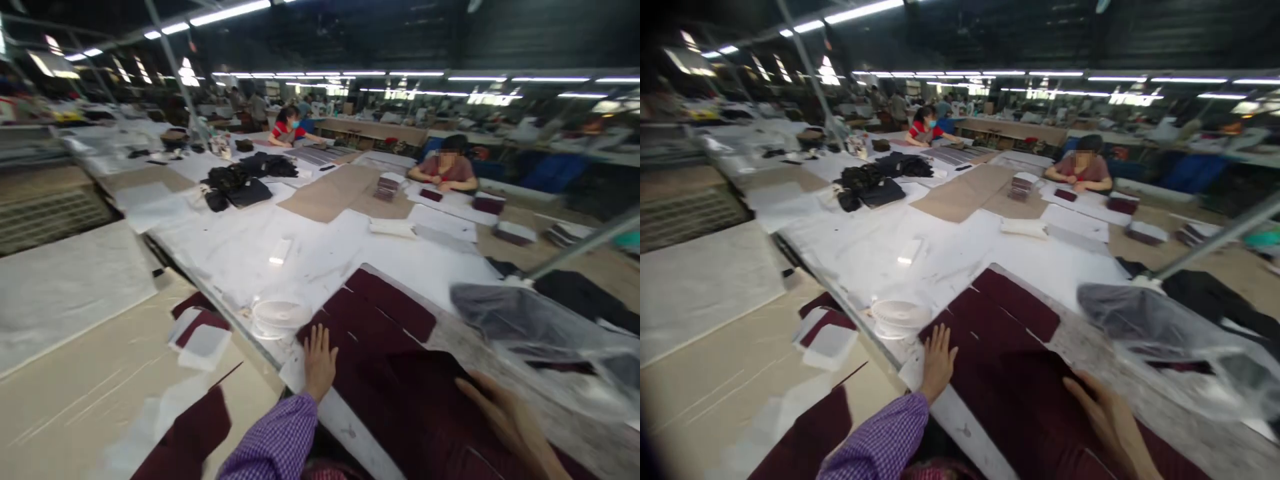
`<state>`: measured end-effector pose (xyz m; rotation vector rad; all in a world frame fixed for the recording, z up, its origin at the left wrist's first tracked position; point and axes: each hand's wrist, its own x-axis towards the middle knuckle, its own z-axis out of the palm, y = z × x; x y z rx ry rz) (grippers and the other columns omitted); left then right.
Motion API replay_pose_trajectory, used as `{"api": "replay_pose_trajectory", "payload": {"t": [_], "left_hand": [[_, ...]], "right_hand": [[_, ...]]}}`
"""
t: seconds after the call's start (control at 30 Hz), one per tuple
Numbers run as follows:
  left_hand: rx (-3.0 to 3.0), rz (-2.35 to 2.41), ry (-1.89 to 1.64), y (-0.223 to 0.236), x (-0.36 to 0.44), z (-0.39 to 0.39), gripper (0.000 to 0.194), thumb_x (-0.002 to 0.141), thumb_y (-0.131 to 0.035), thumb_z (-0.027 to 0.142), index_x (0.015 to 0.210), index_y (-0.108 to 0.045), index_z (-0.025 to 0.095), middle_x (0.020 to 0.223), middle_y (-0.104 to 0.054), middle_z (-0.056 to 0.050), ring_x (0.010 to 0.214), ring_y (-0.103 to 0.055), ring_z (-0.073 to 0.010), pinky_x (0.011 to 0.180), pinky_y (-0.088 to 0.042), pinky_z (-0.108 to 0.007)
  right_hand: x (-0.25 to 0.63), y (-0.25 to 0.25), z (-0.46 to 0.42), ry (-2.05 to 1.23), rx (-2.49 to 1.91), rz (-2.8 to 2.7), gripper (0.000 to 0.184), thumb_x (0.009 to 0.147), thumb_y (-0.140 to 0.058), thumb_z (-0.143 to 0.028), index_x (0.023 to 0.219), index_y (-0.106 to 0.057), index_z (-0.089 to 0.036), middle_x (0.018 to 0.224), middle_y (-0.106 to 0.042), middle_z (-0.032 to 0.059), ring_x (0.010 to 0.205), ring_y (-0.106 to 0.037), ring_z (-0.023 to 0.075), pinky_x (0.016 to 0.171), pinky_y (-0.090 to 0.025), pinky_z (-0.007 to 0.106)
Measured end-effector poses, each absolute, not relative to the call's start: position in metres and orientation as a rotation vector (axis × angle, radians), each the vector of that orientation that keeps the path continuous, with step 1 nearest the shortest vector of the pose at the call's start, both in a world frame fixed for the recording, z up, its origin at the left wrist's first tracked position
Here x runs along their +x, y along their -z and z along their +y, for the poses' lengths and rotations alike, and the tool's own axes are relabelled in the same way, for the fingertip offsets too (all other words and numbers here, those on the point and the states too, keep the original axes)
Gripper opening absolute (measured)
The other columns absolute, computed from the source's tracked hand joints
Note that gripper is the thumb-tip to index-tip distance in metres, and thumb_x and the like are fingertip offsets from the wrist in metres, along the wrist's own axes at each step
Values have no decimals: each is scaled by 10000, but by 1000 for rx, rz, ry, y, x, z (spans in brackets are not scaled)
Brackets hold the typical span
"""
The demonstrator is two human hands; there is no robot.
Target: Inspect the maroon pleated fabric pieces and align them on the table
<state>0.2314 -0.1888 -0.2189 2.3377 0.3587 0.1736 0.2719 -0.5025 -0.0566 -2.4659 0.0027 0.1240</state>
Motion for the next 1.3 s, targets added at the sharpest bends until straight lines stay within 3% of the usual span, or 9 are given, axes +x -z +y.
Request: {"api": "replay_pose_trajectory", "payload": {"t": [0.1, 0.33, 0.57, 0.83, 1.3], "left_hand": [[2455, 338, -258, 247, 240, -204, 517, 950, -335, 283, 1409, -372, 49, 1527, -288, -202, 1441, -193, -324, 1151, -90, -624], [2655, 306, -411, 268, 238, -210, 526, 960, -351, 292, 1447, -303, 99, 1542, -270, -182, 1442, -205, -301, 1152, -125, -605], [2786, 266, -489, 272, 244, -211, 554, 948, -372, 265, 1472, -246, 138, 1530, -313, -176, 1426, -258, -295, 1138, -193, -596], [2860, 261, -453, 270, 246, -213, 611, 942, -377, 245, 1497, -138, 156, 1526, -331, -169, 1423, -264, -295, 1137, -202, -588], [2843, 233, -436, 269, 248, -214, 633, 945, -365, 242, 1506, -78, 192, 1517, -352, -166, 1424, -266, -292, 1136, -192, -598]], "right_hand": [[290, 55, -525, -375, -2441, 25, 379, 745, -547, -574, 753, -653, -210, 795, -725, 62, 800, -655, 281, 733, -503, 354], [370, 91, -570, -741, -2266, 8, 329, 820, -573, -475, 791, -637, -154, 752, -690, 38, 675, -640, 184, 592, -500, 303], [483, 133, -560, -1016, -2268, -62, 281, 926, -557, -395, 973, -646, -133, 894, -695, 29, 768, -668, 150, 722, -553, 336], [535, 189, -555, -950, -2629, -59, 235, 907, -594, -346, 1015, -642, -142, 1053, -662, 47, 955, -635, 206, 856, -518, 411], [539, 196, -554, -884, -2837, -186, 259, 912, -586, -353, 1069, -624, -150, 1097, -645, 62, 990, -623, 212, 866, -513, 425]]}}
